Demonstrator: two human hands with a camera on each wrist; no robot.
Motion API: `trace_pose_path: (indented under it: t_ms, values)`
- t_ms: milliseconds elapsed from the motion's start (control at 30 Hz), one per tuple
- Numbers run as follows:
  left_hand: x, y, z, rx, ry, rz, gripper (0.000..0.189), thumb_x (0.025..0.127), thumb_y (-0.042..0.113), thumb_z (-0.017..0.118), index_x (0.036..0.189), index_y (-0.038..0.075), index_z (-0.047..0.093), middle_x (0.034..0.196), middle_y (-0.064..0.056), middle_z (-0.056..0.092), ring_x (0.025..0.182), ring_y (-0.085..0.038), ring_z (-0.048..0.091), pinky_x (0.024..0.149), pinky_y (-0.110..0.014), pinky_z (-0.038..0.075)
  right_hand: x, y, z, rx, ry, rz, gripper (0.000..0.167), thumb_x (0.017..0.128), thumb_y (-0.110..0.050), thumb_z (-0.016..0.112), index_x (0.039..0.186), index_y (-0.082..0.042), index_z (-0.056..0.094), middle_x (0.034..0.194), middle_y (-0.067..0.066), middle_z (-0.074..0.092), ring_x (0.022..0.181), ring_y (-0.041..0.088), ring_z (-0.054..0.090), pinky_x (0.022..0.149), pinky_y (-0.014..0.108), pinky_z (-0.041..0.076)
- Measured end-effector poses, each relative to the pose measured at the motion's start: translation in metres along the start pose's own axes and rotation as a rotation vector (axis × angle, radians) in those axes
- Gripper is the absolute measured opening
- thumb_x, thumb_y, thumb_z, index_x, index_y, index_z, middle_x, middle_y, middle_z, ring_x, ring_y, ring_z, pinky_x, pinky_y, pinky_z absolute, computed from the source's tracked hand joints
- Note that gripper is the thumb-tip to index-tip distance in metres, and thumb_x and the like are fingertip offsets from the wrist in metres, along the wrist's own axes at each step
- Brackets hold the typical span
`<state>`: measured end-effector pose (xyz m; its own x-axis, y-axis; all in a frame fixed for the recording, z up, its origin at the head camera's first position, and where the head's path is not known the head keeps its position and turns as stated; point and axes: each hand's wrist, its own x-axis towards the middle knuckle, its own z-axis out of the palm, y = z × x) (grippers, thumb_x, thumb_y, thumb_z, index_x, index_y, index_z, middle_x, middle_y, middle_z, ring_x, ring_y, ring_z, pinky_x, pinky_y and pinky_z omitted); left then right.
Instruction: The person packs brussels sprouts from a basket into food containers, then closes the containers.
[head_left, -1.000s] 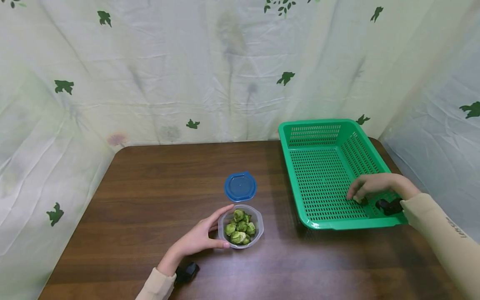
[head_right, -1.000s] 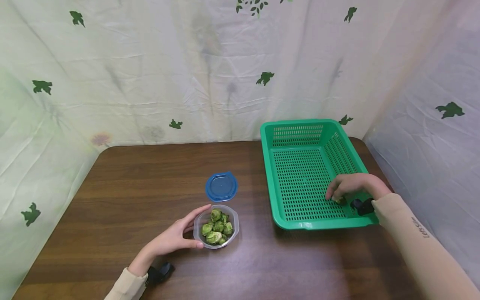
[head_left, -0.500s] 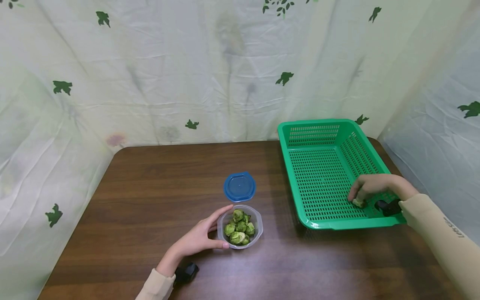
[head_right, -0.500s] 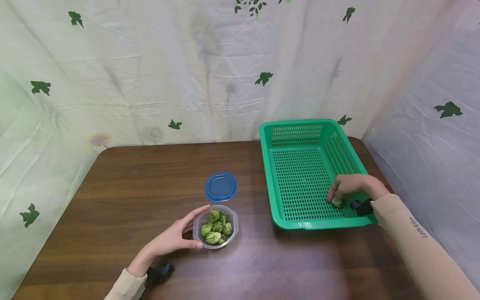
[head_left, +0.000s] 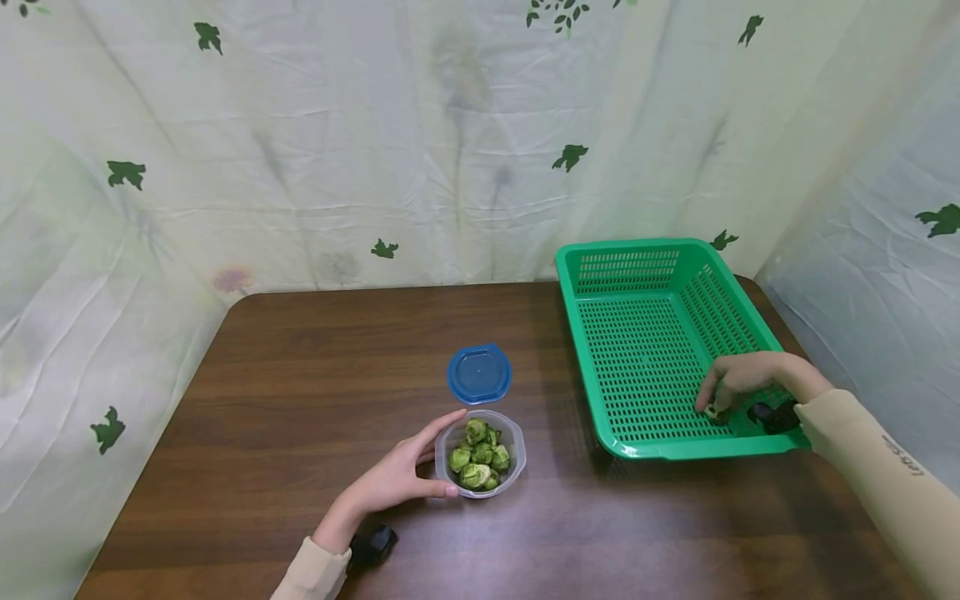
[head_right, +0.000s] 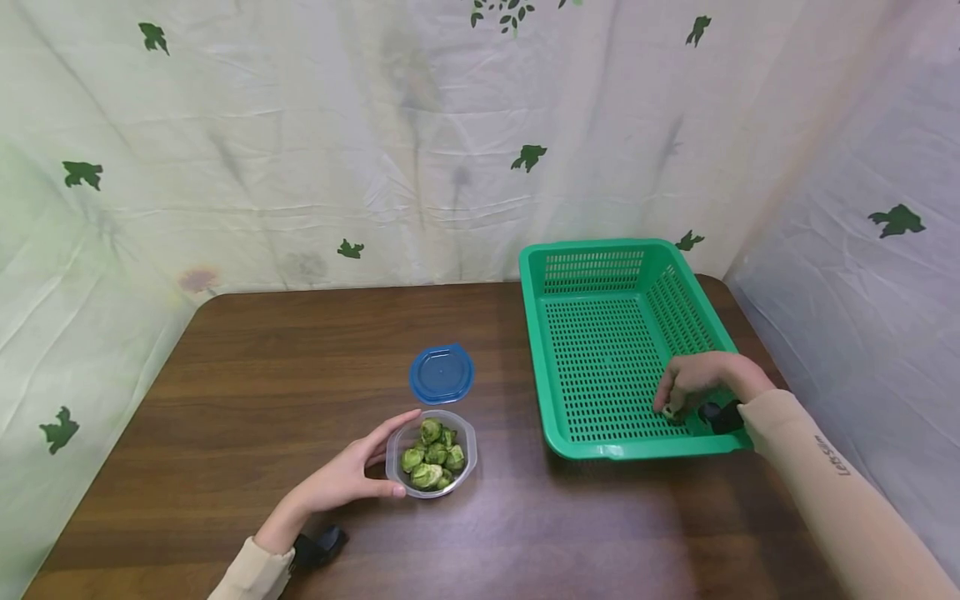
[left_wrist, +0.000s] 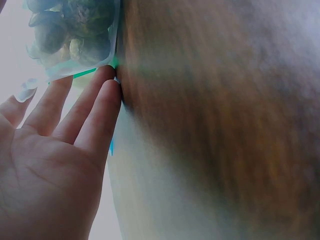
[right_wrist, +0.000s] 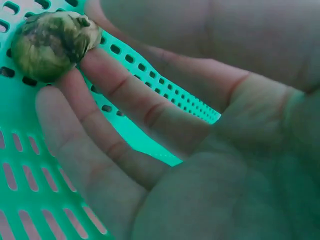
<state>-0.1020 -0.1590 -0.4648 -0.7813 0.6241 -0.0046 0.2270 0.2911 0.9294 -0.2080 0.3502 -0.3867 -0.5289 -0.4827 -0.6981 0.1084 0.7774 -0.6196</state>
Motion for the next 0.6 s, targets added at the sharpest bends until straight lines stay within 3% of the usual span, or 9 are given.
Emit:
trace_pose_path:
  t_ms: [100,233,367,600]
  values:
    - [0.0001,-0.0005,-0.0001,0.000,0.001,0.000,0.090,0.080,0.027,0.080,0.151,0.025,0.025,0.153,-0.003,0.029,0.132,-0.024,0.039,0.105,-0.034,0.037,0.0003,0.0003,-0.0003,0.002,0.000,0.010,0.033,0.082,0.008,0.051,0.112,0.007,0.065,0.111,0.013,0.062,0.065,0.012,0.042,0.058,0.029,0.035]
    - [0.0002,-0.0020,-0.0004,0.004,-0.001,0.014,0.089,0.081,0.025,0.079,0.152,0.023,0.024,0.153,-0.007,0.029,0.132,-0.027,0.039,0.105,-0.035,0.037,0.0019,0.0004,0.0000,0.017,0.007,0.034,0.033,0.082,0.007,0.051,0.112,0.006,0.066,0.093,0.006,0.063,0.054,0.010,0.026,0.053,0.026,0.025]
    - [0.0004,-0.0020,-0.0005,0.003,-0.003,0.019,0.089,0.081,0.025,0.078,0.152,0.022,0.024,0.153,-0.008,0.029,0.132,-0.029,0.040,0.105,-0.036,0.038,0.0030,0.0019,0.0014,0.054,0.005,0.014,0.030,0.083,0.007,0.052,0.109,0.008,0.066,0.104,0.011,0.063,0.062,0.011,0.044,0.057,0.026,0.037]
    - [0.0005,-0.0008,-0.0004,0.005,0.001,-0.009,0.090,0.079,0.027,0.080,0.151,0.026,0.025,0.153,-0.002,0.029,0.133,-0.023,0.038,0.105,-0.034,0.037,0.0028,0.0026,-0.0015,0.053,0.048,-0.085,0.025,0.084,0.004,0.053,0.104,0.007,0.068,0.105,0.013,0.063,0.080,0.018,0.054,0.072,0.035,0.051]
